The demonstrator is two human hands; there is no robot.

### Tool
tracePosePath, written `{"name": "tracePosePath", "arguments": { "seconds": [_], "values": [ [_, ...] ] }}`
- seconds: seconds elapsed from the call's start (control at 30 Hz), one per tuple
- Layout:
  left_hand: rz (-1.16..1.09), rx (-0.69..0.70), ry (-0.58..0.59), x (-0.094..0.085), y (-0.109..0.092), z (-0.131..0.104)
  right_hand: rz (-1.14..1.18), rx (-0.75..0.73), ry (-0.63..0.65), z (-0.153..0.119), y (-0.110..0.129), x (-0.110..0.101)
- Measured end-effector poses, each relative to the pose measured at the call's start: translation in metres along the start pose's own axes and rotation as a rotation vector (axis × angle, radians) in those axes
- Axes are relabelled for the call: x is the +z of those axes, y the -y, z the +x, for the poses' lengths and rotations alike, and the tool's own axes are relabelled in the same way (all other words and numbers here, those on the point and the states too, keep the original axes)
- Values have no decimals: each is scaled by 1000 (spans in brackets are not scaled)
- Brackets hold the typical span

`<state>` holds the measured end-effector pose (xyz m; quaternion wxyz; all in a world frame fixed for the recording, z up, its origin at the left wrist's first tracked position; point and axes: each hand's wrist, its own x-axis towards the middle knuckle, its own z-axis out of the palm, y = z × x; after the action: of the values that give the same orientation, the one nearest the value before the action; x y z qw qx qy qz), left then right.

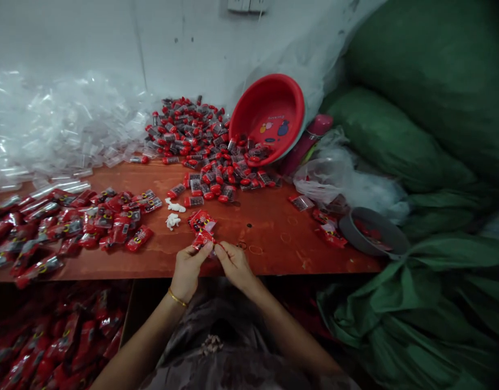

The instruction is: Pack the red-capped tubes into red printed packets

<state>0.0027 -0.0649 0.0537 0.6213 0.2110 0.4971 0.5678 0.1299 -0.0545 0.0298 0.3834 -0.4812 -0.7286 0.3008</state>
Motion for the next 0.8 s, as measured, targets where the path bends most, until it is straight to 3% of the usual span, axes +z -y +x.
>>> {"name": "tracePosePath", "arguments": {
  "seconds": [0.1,0.2,0.3,0.37,0.43,0.53,0.67,0.8],
  "values": [
    [-13,-80,-52,-5,-12,11,-216,-19,-18,40,-18,-17],
    [-35,-140,-45,-14,-18,19,-605,2,-20,94,-45,-39],
    [-43,-174,-29,-23,-16,26,-785,-26,100,138,-72,-52],
    [-40,-181,-34,-27,-15,30,-811,-80,168,153,-84,-54],
    [-20,-170,-43,-31,-16,35,-815,-127,175,152,-92,-53],
    [47,-130,-35,-34,-22,40,-775,-173,107,129,-99,-52],
    [136,-120,21,-33,-27,41,-534,-244,-72,81,-102,-49],
    [190,-135,76,-31,-20,37,-251,-204,-254,42,-97,-43]
  ]
}}
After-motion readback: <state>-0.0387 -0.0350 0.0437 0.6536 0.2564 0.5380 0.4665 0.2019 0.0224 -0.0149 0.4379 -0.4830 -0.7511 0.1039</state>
